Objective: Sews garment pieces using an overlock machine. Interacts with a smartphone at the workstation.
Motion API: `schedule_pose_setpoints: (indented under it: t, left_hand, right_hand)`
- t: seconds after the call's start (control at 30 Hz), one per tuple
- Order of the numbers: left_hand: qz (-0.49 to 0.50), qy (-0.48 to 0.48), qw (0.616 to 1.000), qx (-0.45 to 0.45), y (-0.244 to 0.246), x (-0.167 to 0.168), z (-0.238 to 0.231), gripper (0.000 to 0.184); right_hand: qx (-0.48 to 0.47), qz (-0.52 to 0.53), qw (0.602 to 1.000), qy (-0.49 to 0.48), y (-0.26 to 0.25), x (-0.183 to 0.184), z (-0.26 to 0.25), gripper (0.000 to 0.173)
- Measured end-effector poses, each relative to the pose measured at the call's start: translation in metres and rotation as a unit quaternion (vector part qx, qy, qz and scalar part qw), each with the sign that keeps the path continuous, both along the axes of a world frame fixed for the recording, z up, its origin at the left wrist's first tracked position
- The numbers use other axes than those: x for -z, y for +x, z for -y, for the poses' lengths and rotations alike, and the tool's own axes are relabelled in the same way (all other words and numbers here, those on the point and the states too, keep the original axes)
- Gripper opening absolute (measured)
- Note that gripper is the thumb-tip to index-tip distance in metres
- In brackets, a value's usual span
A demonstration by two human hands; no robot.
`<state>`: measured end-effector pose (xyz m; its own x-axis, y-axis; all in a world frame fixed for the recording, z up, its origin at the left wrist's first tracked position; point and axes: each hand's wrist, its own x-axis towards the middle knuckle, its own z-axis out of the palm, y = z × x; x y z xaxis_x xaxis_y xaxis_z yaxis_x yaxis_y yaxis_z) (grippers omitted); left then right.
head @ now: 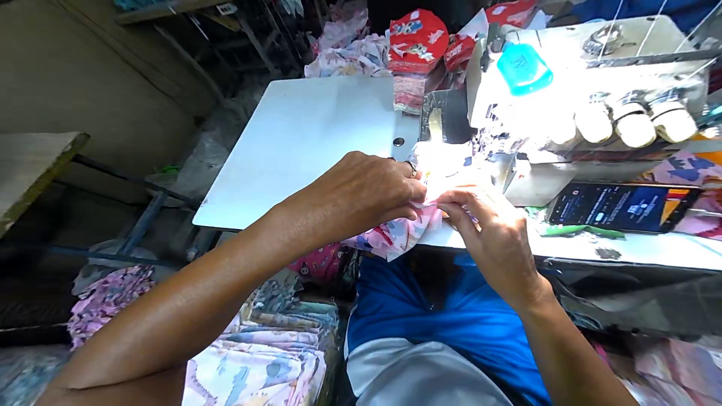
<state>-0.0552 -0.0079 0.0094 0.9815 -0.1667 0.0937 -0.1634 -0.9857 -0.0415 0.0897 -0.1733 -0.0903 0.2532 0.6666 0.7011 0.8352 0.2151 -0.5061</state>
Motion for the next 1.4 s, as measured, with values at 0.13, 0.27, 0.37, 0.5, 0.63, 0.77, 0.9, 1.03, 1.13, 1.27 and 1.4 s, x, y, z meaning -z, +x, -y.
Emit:
schedule_pose_setpoints:
  t: [0.13,0.27,0.37,0.5,0.63,0.77,0.9,1.03,1.13,1.27,1.4]
  left_hand:
    - [0.009,0.004,1.0,-0.007,0.001,0.001,0.0,0.027]
    - [0.009,0.005,1.0,-0.018,0.001,0.002,0.001,0.027]
    - [0.009,0.009,1.0,-0.022,0.0,0.002,0.002,0.026]
    - [0.012,0.01,1.0,-0.021,0.0,0.003,0.004,0.027]
    - [0.014,0.019,1.0,-0.02,0.0,0.001,0.007,0.027]
    - [0.013,0.031,0.999,-0.025,0.0,-0.002,0.01,0.027]
    - [0.015,0.027,0.999,-0.022,-0.001,-0.003,0.012,0.029]
    - [0.017,0.025,0.999,-0.026,0.001,-0.006,0.014,0.03]
    - [0.009,0.031,0.999,-0.034,0.002,-0.008,0.011,0.027]
    - [0.006,-0.077,0.996,-0.038,0.004,-0.009,0.0,0.03]
    - [0.002,-0.186,0.982,-0.024,0.016,-0.019,-0.002,0.03]
  right_hand:
    - [-0.001,-0.003,1.0,0.012,0.0,0.001,0.0,0.014]
    - [-0.001,-0.007,1.0,0.003,-0.002,0.003,0.001,0.014]
    - [-0.001,0.006,1.0,-0.017,-0.002,0.006,0.002,0.02]
    - [0.001,0.009,1.0,-0.001,-0.003,0.004,0.001,0.013]
    - [0.004,0.009,1.0,0.008,-0.003,0.003,0.0,0.012]
    - [0.014,0.009,1.0,0.01,-0.003,0.003,-0.002,0.012]
    - [0.016,-0.002,1.0,0.023,-0.002,0.004,-0.004,0.01]
    - [0.029,-0.008,0.999,0.04,-0.003,0.006,-0.003,0.011]
    - [0.072,-0.034,0.996,0.038,-0.003,0.012,0.006,0.017]
    - [0.067,-0.13,0.984,-0.102,-0.004,0.036,0.025,0.025]
    - [-0.079,-0.196,0.965,-0.153,-0.026,0.039,0.002,0.045]
